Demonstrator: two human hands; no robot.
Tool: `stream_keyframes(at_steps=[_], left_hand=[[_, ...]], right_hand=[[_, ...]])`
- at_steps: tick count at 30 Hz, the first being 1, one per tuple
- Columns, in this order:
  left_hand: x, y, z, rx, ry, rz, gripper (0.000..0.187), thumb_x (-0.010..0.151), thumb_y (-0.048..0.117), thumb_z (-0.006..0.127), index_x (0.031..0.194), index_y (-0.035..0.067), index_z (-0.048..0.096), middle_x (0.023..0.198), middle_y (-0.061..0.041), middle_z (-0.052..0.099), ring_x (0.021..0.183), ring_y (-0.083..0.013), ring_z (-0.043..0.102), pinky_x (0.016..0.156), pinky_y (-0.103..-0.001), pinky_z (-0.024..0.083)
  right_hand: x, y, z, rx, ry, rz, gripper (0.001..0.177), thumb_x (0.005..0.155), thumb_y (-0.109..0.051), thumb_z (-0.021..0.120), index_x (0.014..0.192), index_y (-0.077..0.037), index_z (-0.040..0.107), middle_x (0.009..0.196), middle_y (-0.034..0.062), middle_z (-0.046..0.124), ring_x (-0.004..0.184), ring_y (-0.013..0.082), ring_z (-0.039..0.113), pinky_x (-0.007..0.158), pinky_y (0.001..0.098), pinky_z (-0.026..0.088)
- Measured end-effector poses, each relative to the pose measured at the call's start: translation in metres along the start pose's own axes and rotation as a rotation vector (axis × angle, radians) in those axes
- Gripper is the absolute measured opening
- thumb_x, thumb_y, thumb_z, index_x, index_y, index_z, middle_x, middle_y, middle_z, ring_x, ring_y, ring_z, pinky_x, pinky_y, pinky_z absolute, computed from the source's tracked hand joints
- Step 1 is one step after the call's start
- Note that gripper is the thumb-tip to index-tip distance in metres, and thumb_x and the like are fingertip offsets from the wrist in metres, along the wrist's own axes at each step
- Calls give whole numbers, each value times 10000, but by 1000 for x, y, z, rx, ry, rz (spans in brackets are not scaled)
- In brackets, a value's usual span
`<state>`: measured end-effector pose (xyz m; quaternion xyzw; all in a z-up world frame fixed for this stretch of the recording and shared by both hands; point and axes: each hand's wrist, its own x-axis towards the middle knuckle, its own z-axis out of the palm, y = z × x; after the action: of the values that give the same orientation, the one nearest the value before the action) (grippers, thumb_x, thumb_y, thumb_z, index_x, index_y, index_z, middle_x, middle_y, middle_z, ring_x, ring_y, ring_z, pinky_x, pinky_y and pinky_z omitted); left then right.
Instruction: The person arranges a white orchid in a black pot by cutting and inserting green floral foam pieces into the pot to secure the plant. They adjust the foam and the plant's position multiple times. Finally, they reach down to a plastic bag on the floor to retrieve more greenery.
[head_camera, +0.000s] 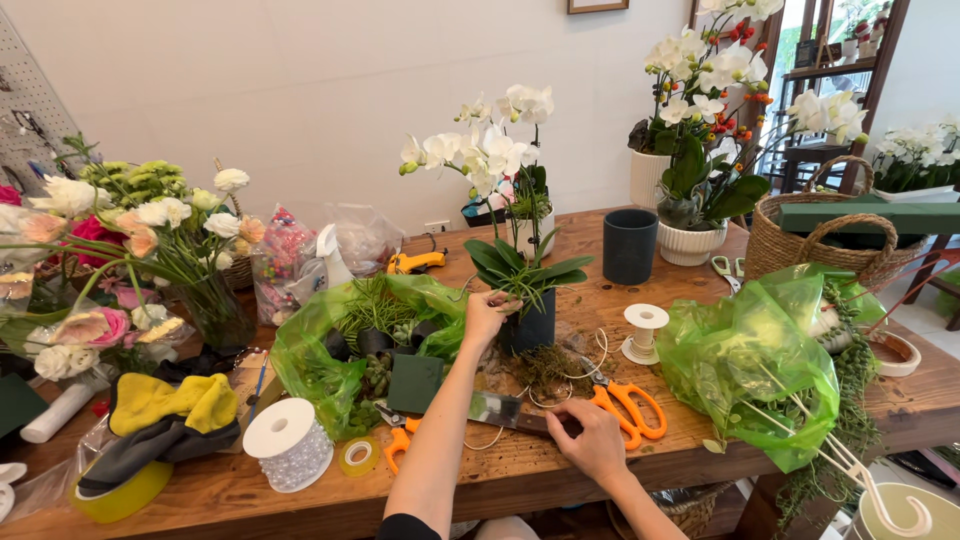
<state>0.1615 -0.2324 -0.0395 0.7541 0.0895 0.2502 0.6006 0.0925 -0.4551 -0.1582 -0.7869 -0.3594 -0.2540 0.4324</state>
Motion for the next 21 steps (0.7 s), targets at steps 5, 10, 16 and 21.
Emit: stream_keyframes(at_steps=[5, 10, 16, 21], left_hand=[[2, -2, -1, 20, -17, 30, 298, 791, 173, 835, 964, -48, 735, 1150, -168, 706, 826, -189, 644, 610, -370, 552], [5, -3, -2, -12, -42, 46, 211, 843, 143, 825, 875, -23, 698, 570, 1, 385, 592, -97, 343, 547, -343, 405], [3, -1, -2, 60, -20, 85, 187, 842, 98, 824, 825, -17, 678, 637, -41, 559, 673, -99, 533, 608, -374, 454], [1, -1, 2, -133, 57, 197, 190, 687, 87, 893, 851, 93, 798, 594, -85, 640, 414, -128, 582, 449, -228, 477]], right_hand=[[-1, -1, 0, -2, 30, -35, 197, 855, -288, 668, 745, -133, 719, 741, -23, 748, 703, 153, 709, 646, 301, 538], [0, -2, -1, 1, 17, -32, 182, 855, -279, 664, 754, -136, 713, 738, -27, 738, 695, 155, 697, 627, 299, 524], [-1, -3, -1, -1, 39, -65, 155, 853, -253, 669, 771, -127, 707, 751, -12, 732, 704, 175, 693, 660, 304, 518], [0, 1, 4, -44, 74, -31, 148, 821, -348, 774, 749, -227, 730, 647, -14, 713, 721, 212, 729, 680, 308, 584]])
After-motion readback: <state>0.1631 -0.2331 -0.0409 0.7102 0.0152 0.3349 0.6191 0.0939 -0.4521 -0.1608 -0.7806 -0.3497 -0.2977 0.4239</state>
